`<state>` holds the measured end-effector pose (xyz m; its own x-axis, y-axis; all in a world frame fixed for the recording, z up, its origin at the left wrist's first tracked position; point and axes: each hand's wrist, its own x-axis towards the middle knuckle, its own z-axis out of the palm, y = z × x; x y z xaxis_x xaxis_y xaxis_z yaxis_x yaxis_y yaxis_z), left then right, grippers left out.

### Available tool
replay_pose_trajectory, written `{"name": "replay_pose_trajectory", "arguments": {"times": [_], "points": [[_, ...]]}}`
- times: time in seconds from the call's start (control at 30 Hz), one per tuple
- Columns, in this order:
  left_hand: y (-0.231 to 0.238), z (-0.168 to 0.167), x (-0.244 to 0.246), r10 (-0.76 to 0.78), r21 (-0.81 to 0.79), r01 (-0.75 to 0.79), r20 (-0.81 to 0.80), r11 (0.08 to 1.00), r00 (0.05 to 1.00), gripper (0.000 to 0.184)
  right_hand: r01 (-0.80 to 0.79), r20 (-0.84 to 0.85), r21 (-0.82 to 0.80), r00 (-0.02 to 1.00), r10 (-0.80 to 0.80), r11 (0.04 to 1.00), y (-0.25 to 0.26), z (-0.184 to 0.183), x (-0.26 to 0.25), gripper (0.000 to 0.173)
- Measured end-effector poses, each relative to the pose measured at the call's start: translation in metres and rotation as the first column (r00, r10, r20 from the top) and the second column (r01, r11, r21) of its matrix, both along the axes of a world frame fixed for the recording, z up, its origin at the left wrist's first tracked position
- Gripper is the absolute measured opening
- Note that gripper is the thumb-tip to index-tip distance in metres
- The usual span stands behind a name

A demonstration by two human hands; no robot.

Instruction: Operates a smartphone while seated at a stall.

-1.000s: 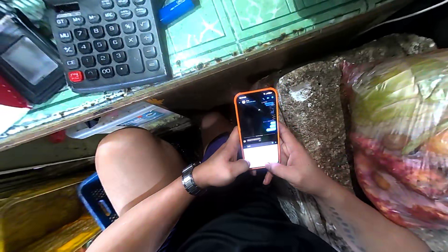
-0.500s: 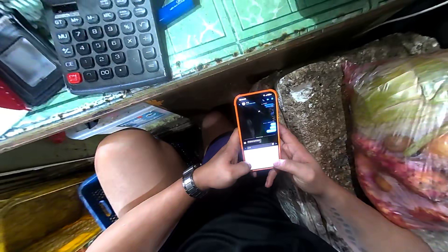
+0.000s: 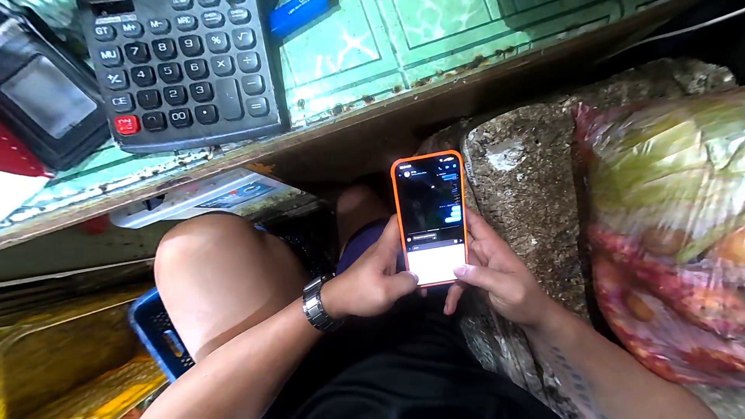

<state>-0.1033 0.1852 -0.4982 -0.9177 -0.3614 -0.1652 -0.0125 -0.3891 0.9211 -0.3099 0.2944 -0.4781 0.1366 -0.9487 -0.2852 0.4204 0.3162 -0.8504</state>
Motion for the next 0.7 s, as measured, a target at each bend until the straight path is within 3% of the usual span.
{"name": "replay_pose_trajectory", "arguments": {"times": [0.2,0.33,0.7], "points": [[0.0006,0.0006,-0.0002,0.005,-0.014,-0.005,-0.008,1.000,1.000,0.074,0.012,-0.022,0.024,1.000,-0.011,1.000,0.0002,0.0020,0.0007,0.074],[-0.0002,0.0010,0.0006,0.001,-0.002,-0.001,-0.005,1.000,1.000,0.074,-0.032,0.056,-0.021,0.998,0.033,0.999,-0.0003,-0.0019,-0.0030,0.080],[0.0012,0.0026,-0.0022,0.031,-0.034,-0.029,0.063,0.999,0.998,0.065,-0.026,0.018,-0.005,1.000,0.026,1.000,-0.0005,0.0001,-0.0016,0.087]]}}
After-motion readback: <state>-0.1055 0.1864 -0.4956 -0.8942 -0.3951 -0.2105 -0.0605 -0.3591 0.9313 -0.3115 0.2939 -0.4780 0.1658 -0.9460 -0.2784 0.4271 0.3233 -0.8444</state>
